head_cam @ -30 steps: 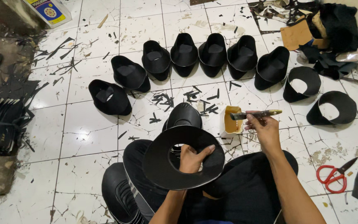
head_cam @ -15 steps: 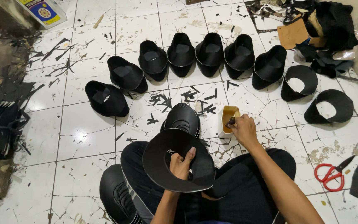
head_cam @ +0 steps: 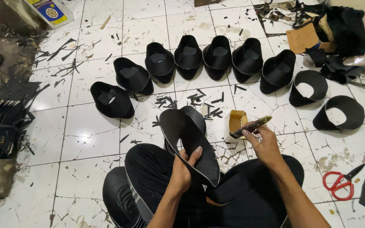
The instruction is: The person sits on the workshop floor and applies glue with a brush along the edge of black fabric shoe upper components, dipping the brush into a glue container between parts. Each finished component is placed in a growing row of completed pieces on the floor.
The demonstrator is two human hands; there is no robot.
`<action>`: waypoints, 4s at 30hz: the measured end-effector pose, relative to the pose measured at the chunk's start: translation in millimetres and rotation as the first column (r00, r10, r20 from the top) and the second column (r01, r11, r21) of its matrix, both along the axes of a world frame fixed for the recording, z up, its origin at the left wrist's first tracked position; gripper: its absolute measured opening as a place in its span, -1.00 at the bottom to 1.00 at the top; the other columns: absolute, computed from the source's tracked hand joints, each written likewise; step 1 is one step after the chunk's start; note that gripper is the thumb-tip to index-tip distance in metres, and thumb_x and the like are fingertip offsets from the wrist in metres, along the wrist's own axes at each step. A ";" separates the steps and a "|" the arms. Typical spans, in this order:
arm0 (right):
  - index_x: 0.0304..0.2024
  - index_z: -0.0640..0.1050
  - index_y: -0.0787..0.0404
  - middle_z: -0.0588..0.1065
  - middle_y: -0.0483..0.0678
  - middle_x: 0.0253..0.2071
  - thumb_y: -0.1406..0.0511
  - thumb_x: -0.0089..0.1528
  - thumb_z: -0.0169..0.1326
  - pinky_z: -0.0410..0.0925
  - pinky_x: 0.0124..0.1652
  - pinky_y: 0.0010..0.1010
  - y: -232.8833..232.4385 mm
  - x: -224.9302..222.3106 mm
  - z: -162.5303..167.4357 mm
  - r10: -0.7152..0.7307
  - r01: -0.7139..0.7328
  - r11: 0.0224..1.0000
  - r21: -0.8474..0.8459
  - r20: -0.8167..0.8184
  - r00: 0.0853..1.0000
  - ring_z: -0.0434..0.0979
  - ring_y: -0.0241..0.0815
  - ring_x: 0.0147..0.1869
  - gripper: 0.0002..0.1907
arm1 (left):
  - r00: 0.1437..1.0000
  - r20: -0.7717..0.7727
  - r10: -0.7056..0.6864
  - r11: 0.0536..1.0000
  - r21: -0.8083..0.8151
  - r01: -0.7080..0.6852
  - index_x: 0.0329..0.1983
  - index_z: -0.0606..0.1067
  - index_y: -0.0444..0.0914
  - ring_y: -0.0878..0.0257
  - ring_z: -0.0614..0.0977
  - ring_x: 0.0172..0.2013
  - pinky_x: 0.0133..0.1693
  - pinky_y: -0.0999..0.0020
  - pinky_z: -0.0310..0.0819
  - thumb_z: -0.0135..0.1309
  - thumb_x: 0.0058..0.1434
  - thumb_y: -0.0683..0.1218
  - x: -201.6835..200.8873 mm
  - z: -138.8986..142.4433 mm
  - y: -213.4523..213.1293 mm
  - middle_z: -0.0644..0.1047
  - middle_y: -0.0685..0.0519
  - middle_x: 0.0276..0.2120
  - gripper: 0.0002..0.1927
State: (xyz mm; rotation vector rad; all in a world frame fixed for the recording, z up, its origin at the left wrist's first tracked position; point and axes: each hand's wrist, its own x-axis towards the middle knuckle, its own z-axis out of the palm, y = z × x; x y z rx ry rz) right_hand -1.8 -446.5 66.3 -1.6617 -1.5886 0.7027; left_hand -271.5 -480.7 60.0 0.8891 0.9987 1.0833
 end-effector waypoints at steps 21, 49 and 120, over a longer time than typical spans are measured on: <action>-0.05 0.49 0.14 0.56 -0.12 -0.12 0.36 0.27 0.12 0.28 0.16 -0.13 -22.5 -39.9 67.1 0.339 -0.398 0.760 0.514 0.208 0.917 0.52 -0.08 0.05 -0.81 | 0.990 0.016 -0.138 0.988 -0.072 0.138 -0.13 0.54 -0.33 0.48 0.54 -0.36 -0.27 0.50 0.45 0.07 0.34 -0.09 2.1 31.6 -5.3 0.59 0.21 -0.36 -0.81; -0.13 0.59 0.24 0.60 -0.02 -0.19 0.45 0.17 0.23 0.47 0.02 -0.20 -46.2 -60.1 65.6 0.294 -0.294 0.745 0.598 0.100 0.950 0.63 -0.13 -0.06 -0.79 | 0.981 -0.074 0.181 0.937 0.315 -0.149 -0.28 0.44 -0.28 0.47 0.36 -0.36 -0.31 0.50 0.29 0.03 0.40 -0.13 8.0 38.3 -0.6 0.38 0.23 -0.42 -0.86; -0.08 0.61 0.23 0.60 -0.03 -0.09 0.43 0.24 0.21 0.48 0.05 -0.39 -45.0 -64.5 10.8 0.134 -0.013 0.952 0.305 -0.379 0.916 0.61 -0.23 0.01 -0.81 | 0.853 0.499 0.154 0.967 -0.255 -0.026 -0.05 0.51 -0.30 0.28 0.61 -0.39 -0.34 0.39 0.54 -0.02 0.35 0.03 25.4 -43.2 1.6 0.58 0.02 -0.31 -0.68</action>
